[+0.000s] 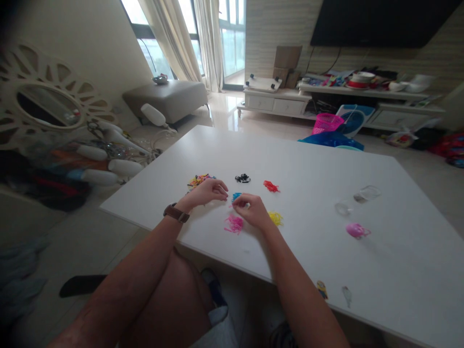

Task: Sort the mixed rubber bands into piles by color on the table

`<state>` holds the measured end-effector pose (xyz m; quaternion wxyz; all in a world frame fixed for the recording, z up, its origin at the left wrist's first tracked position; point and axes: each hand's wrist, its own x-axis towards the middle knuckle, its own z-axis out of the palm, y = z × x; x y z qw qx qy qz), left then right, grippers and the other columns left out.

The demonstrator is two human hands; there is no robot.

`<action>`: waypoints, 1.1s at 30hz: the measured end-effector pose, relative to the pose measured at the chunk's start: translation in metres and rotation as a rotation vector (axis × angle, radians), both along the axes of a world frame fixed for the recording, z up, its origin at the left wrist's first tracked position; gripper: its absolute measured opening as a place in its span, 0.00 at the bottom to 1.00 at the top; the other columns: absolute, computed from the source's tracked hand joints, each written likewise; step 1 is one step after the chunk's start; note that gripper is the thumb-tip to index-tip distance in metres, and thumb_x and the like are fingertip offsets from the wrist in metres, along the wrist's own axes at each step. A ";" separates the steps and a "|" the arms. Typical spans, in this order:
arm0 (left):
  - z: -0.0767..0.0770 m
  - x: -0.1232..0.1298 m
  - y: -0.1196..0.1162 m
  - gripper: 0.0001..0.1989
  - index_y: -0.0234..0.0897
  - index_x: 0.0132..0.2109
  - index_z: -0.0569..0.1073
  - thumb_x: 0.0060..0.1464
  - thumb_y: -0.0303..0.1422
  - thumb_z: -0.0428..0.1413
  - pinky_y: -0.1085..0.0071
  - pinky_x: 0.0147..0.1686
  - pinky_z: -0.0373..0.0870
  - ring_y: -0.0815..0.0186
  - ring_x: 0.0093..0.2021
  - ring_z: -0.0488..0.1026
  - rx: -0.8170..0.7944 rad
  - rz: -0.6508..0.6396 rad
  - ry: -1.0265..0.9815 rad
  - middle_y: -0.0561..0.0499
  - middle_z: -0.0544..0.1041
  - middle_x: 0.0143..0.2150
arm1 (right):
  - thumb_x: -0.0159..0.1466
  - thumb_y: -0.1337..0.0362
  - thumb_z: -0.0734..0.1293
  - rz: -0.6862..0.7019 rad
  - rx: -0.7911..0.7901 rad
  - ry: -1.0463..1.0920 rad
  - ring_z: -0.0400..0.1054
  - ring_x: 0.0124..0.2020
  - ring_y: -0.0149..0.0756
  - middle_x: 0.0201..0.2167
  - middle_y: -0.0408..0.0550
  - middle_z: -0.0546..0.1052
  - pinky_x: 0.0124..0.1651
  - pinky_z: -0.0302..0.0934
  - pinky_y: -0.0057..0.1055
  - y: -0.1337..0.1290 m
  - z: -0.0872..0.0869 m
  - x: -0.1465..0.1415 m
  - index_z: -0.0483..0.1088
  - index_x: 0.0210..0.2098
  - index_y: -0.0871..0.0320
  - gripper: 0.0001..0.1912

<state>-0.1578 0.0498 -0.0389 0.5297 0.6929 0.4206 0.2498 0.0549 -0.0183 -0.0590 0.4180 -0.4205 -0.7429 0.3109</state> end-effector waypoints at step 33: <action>0.005 0.022 -0.009 0.10 0.30 0.36 0.75 0.42 0.22 0.62 0.74 0.32 0.73 0.65 0.33 0.78 0.065 0.041 -0.161 0.47 0.80 0.33 | 0.61 0.62 0.68 -0.235 0.079 -0.061 0.63 0.24 0.30 0.23 0.42 0.73 0.30 0.56 0.28 0.006 -0.009 -0.004 0.72 0.26 0.58 0.09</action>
